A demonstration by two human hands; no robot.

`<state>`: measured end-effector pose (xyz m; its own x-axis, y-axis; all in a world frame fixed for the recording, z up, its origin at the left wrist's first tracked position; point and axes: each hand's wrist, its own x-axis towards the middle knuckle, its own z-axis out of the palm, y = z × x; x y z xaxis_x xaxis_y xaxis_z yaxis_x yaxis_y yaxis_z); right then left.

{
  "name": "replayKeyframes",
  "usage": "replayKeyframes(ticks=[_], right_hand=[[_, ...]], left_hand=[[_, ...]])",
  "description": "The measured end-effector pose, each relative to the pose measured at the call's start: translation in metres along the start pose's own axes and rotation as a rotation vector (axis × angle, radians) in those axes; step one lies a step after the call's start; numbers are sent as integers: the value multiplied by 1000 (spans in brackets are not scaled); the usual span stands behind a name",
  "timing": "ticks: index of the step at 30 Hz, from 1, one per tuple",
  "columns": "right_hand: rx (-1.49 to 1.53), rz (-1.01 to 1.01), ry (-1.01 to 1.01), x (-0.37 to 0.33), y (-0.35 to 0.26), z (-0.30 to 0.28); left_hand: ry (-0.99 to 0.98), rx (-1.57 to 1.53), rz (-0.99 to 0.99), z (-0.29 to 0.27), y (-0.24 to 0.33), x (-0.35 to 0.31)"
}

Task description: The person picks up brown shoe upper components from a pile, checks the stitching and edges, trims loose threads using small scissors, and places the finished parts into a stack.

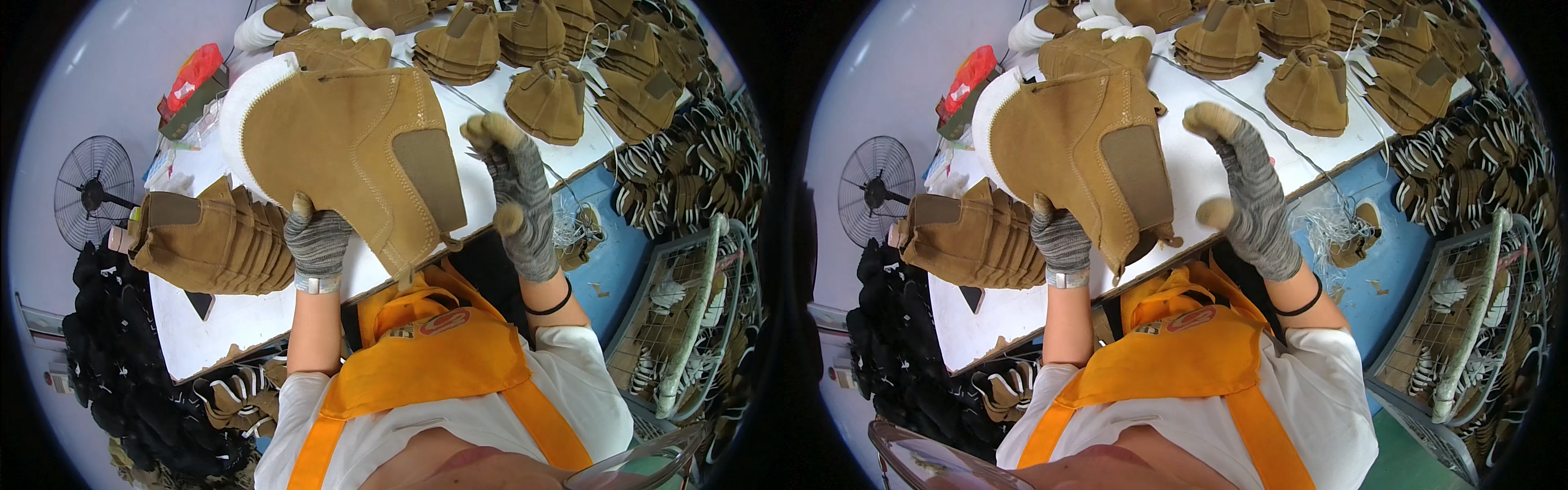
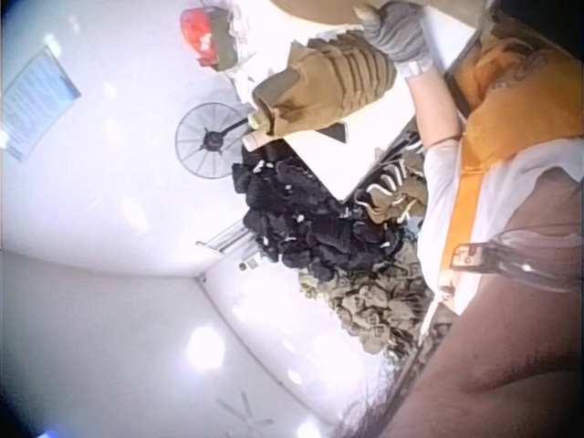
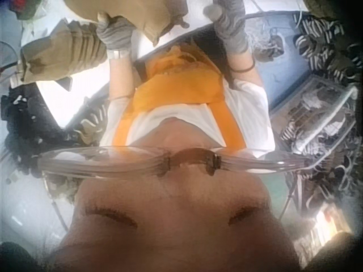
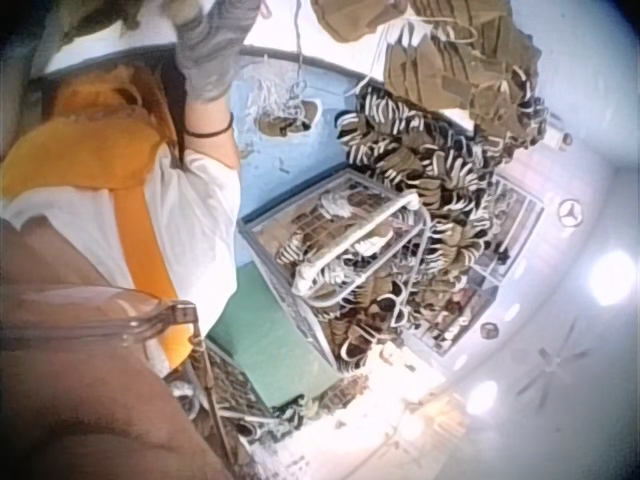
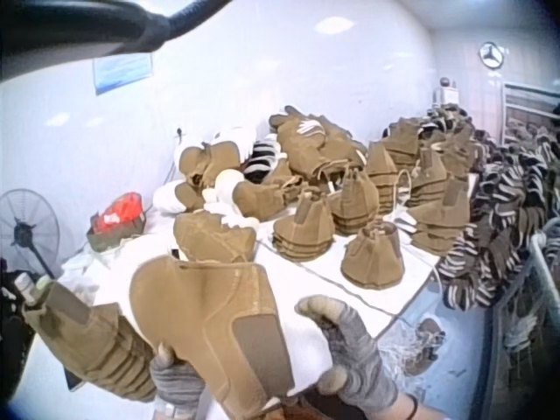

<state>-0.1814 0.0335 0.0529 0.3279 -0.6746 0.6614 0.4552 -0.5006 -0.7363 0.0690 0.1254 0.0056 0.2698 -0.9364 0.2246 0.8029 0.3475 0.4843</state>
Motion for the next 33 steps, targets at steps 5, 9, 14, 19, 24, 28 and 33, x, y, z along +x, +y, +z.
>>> replayKeyframes(ticks=[5,9,14,19,24,28,33], right_hand=[[272,143,-6,17,8,5],[49,330,-78,16,3,5],[206,415,19,15,7,13],[1,227,-62,10,19,11],[-36,264,-80,10,12,12],[-301,214,-108,9,12,13],[716,669,133,5,20,5]], left_hand=[[37,-120,-145,17,-7,2],[-154,-24,-186,66,-10,5],[-93,140,-59,59,-19,19],[-32,294,29,54,-24,17],[32,401,57,49,-28,18],[103,376,19,36,-29,17],[-67,-548,-228,21,-24,19]])
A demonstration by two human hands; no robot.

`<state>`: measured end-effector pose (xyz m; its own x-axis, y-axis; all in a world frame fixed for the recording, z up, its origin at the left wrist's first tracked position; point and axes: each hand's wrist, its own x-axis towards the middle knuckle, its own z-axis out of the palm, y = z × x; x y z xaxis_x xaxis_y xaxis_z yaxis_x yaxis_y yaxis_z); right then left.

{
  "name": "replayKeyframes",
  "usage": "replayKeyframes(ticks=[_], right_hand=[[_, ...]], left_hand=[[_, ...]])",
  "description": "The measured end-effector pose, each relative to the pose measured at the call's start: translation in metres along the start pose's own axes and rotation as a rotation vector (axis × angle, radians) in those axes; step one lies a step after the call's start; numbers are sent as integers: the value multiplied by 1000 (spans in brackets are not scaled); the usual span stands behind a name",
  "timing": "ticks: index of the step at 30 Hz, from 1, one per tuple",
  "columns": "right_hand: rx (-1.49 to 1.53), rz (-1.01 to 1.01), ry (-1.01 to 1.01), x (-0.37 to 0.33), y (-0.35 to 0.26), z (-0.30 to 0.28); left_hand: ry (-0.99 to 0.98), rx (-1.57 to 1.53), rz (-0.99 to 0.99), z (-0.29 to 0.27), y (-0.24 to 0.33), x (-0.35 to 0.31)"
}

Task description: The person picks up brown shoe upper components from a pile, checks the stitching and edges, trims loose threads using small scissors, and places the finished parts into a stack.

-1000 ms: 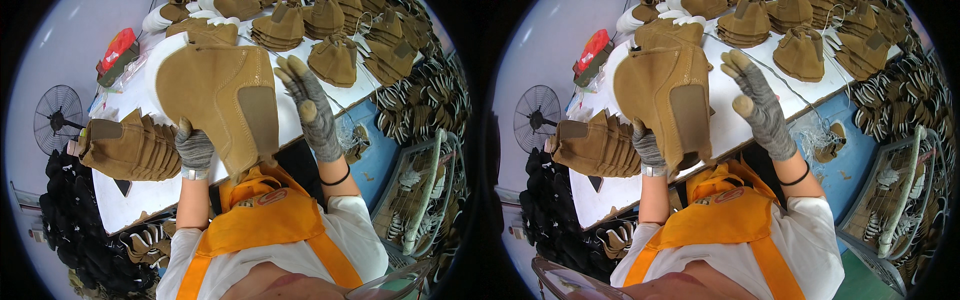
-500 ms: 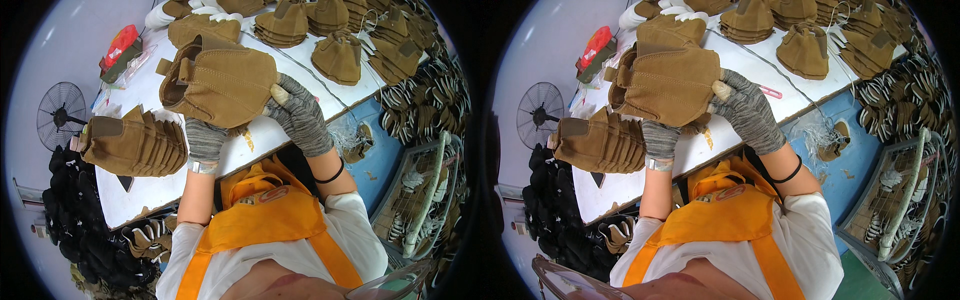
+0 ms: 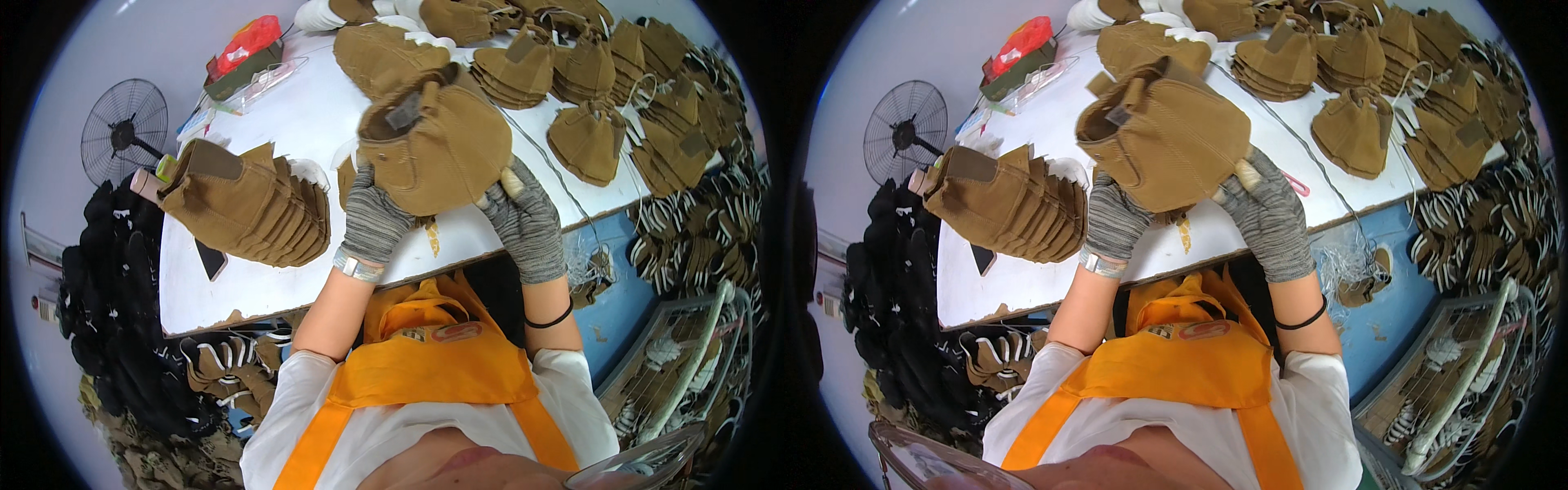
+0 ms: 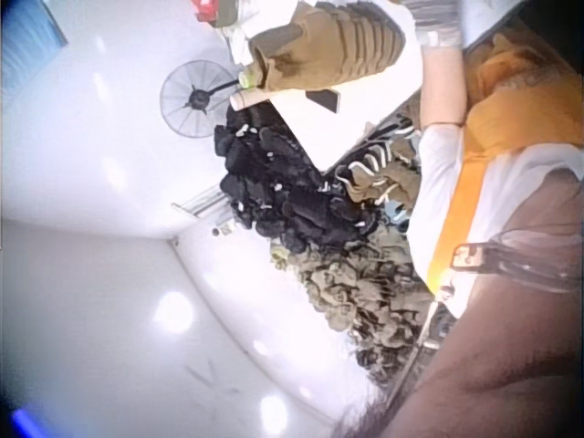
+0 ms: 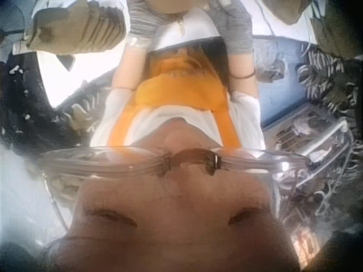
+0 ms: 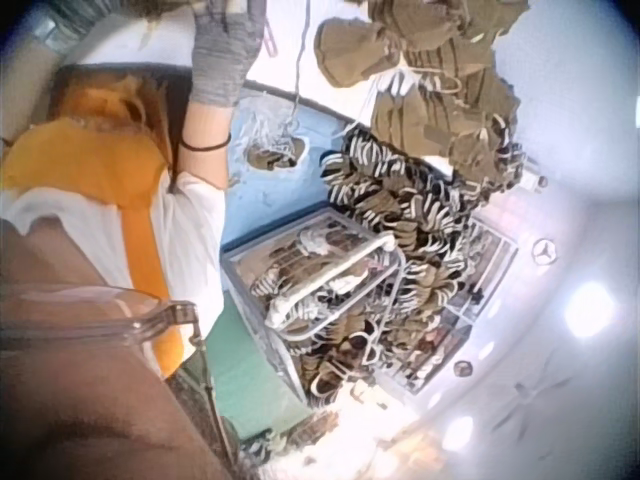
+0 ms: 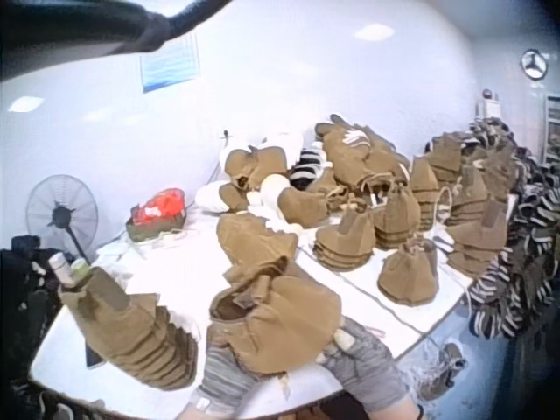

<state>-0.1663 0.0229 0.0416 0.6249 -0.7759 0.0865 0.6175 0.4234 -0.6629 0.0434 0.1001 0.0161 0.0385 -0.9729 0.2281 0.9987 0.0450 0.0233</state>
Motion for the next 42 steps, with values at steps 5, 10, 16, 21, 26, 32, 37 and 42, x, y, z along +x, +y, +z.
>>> replayKeyframes(ticks=[5,10,16,21,26,32,37,42], right_hand=[[271,146,-101,14,5,-18],[246,430,-580,51,-21,-36],[-366,94,-245,30,-6,101],[-744,-276,-483,110,42,181],[-1086,-507,-729,179,103,237],[-1708,-776,-1033,184,129,274],[-1199,-162,-769,200,146,274],[-1603,-576,-964,226,179,183]], left_hand=[[86,255,13,15,0,-15],[235,470,50,62,8,-34],[244,1412,276,162,43,-98],[287,1403,642,234,101,-144],[567,1347,677,238,182,-155],[729,2804,541,191,248,-165],[490,2340,654,145,300,-155],[688,2524,192,132,265,-150]])
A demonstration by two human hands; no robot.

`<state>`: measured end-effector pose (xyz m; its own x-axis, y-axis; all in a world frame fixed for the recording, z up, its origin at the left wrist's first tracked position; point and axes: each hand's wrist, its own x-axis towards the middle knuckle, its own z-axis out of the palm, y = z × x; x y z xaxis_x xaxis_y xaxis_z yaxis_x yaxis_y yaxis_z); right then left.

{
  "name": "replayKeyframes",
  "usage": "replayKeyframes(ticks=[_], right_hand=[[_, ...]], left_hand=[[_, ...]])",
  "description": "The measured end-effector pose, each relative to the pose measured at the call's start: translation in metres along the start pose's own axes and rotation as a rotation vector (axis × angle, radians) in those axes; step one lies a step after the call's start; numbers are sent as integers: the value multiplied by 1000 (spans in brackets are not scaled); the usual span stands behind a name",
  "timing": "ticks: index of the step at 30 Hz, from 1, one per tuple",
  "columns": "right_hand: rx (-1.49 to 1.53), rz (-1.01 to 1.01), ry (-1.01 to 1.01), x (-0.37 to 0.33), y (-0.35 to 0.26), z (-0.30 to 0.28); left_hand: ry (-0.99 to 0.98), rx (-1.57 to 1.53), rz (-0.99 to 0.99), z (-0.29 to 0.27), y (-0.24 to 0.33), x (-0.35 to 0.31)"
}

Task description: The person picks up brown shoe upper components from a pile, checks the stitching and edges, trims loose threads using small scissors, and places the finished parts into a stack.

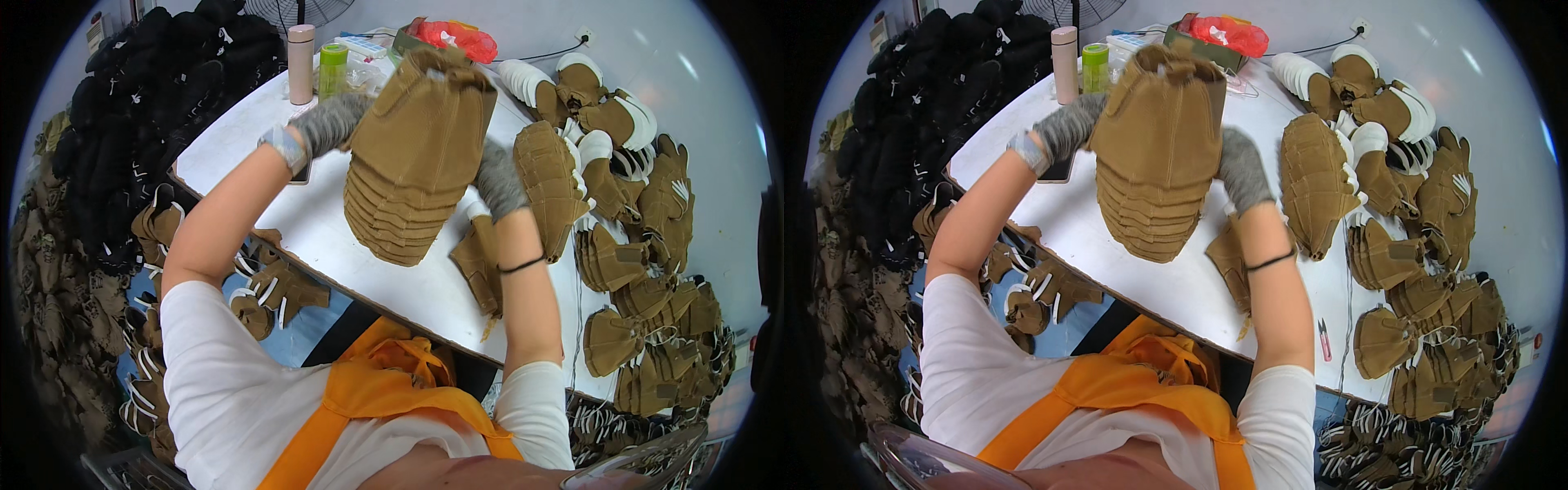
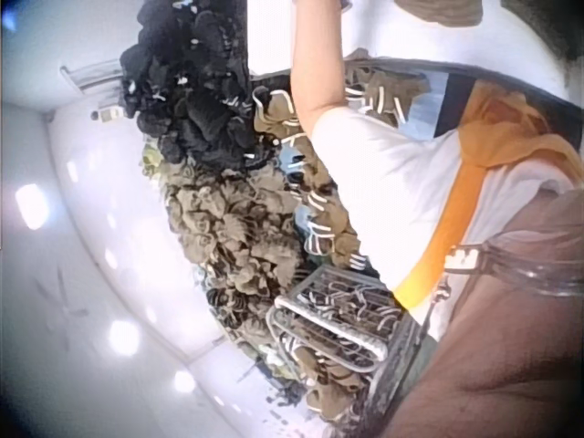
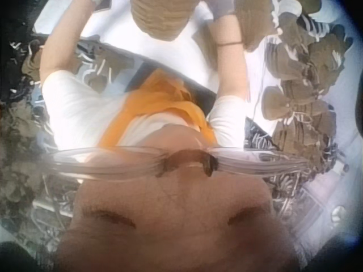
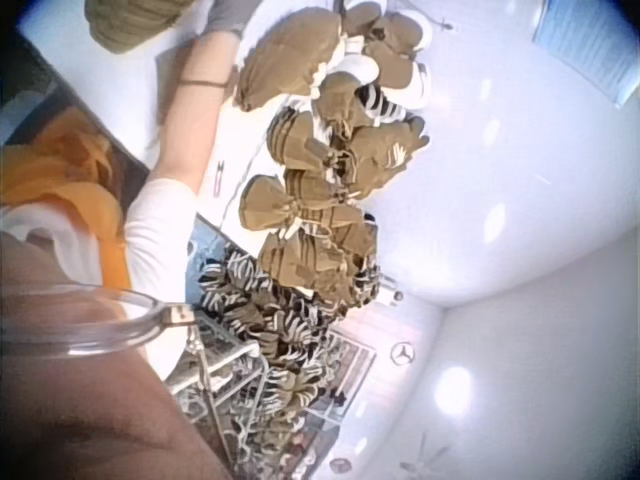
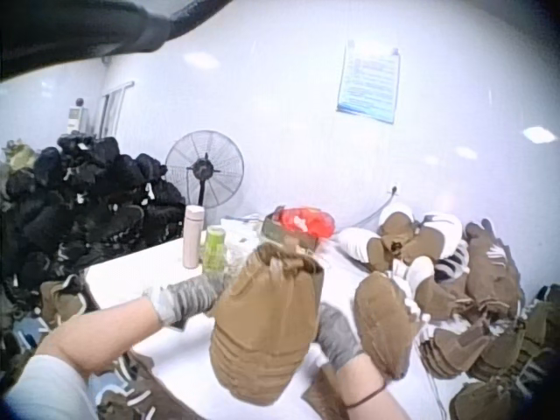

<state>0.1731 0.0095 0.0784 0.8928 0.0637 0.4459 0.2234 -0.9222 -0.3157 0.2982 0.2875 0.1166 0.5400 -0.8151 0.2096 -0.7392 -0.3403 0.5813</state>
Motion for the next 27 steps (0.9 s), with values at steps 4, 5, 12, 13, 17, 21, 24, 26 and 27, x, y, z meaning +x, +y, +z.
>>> replayKeyframes(ticks=[4,5,12,13,17,21,24,26,27], right_hand=[[-29,217,-124,-8,-33,1],[-70,251,-154,-7,-35,-3],[373,373,326,5,-42,-58],[579,221,443,12,-53,-65],[642,-204,519,24,-105,-85],[748,-141,405,35,-120,-50],[876,-72,489,23,-117,-30],[982,-35,471,16,-109,-21],[993,-17,463,12,-104,-16]], left_hand=[[193,40,126,17,-15,-10],[252,132,204,18,-21,-10],[641,-203,-139,-4,-4,-17],[759,-374,121,-9,5,-14],[712,-196,510,-15,92,-12],[645,-15,324,3,104,-7],[705,-64,397,20,102,-8],[706,-99,409,31,100,-10],[706,-117,414,36,97,-8]])
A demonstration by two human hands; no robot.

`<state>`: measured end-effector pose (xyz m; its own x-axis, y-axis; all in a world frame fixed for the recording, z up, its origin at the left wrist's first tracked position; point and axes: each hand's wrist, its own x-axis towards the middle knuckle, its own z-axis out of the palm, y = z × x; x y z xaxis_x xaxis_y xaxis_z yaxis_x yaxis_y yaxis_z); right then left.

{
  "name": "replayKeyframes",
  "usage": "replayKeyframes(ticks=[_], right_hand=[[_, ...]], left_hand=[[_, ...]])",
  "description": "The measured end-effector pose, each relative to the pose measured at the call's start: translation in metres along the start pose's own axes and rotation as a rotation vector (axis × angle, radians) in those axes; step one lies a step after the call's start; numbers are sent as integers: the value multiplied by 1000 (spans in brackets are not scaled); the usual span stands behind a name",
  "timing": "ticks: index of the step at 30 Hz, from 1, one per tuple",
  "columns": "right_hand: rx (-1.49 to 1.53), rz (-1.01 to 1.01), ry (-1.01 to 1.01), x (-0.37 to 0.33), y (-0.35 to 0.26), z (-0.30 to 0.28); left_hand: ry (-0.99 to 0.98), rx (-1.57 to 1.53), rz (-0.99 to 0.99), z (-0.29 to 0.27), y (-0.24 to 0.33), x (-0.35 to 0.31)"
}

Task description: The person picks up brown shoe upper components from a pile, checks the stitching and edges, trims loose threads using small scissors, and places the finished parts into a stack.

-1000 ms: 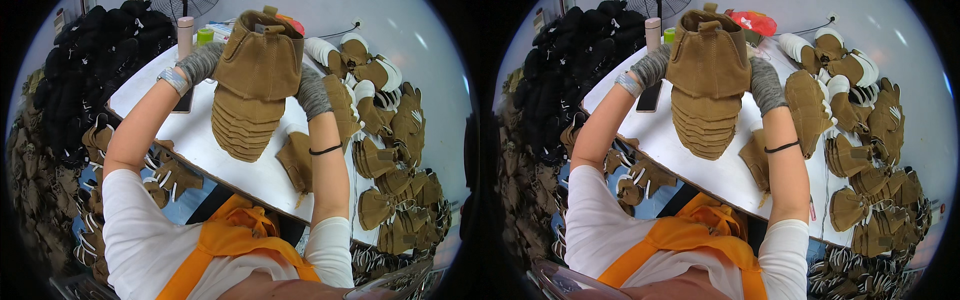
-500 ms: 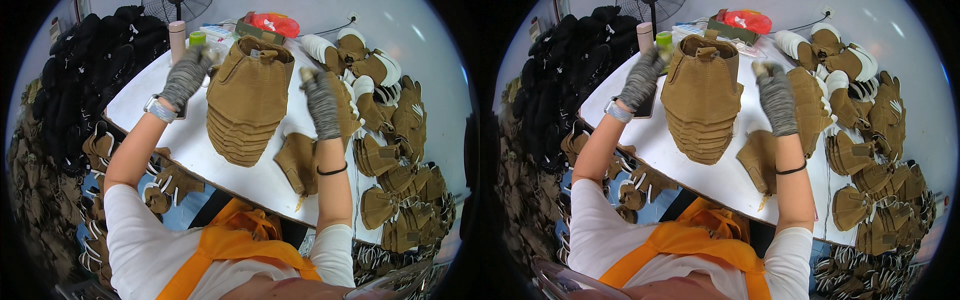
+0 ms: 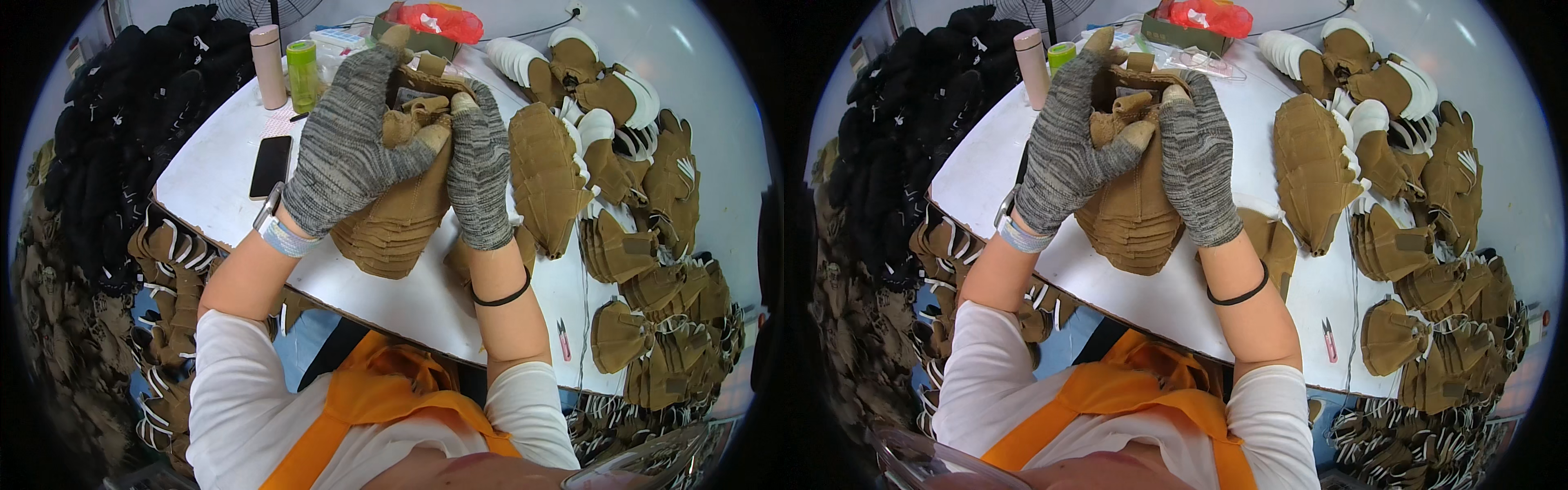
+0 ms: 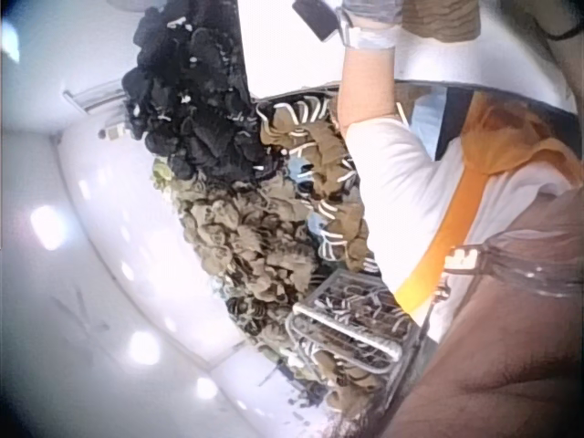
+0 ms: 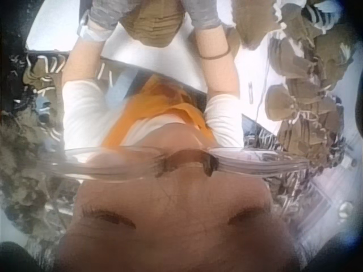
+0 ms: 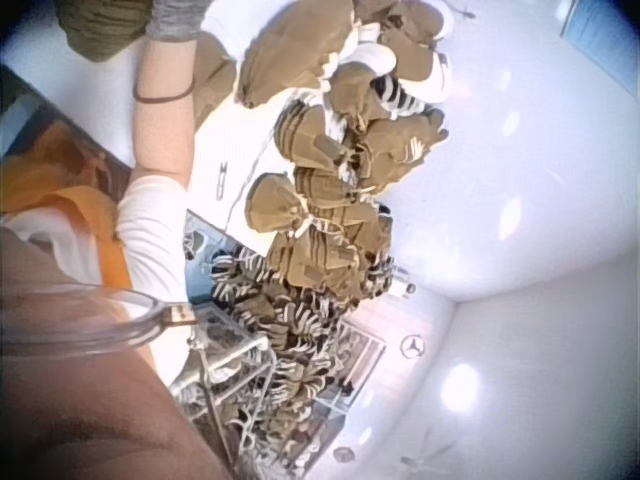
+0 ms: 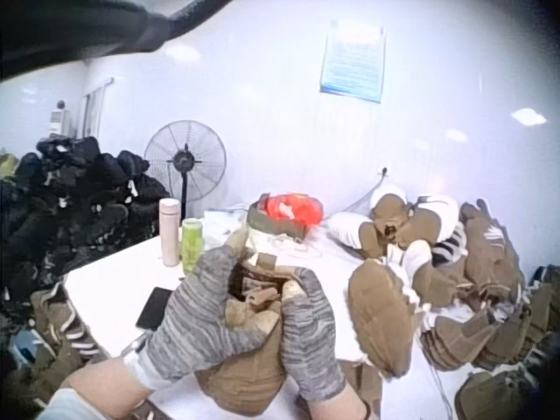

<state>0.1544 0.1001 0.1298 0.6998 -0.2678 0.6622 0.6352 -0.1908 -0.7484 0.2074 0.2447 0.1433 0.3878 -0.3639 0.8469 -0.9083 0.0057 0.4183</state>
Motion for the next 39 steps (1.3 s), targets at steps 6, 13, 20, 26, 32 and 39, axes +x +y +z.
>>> replayKeyframes(ticks=[6,13,20,26,32,39], right_hand=[[82,83,24,-15,22,-12],[-237,13,-67,-44,7,-36],[-462,261,592,-146,-34,-185],[-691,535,516,-226,-30,-197],[-778,460,482,-258,-26,-202],[-1337,629,180,-232,14,-197]], left_hand=[[38,31,13,12,-16,-10],[120,6,59,15,-23,-30],[-3,418,5,3,13,-148],[-425,-36,-267,92,53,-192],[-311,-773,-861,143,47,-163],[-380,-797,-906,170,36,-163]])
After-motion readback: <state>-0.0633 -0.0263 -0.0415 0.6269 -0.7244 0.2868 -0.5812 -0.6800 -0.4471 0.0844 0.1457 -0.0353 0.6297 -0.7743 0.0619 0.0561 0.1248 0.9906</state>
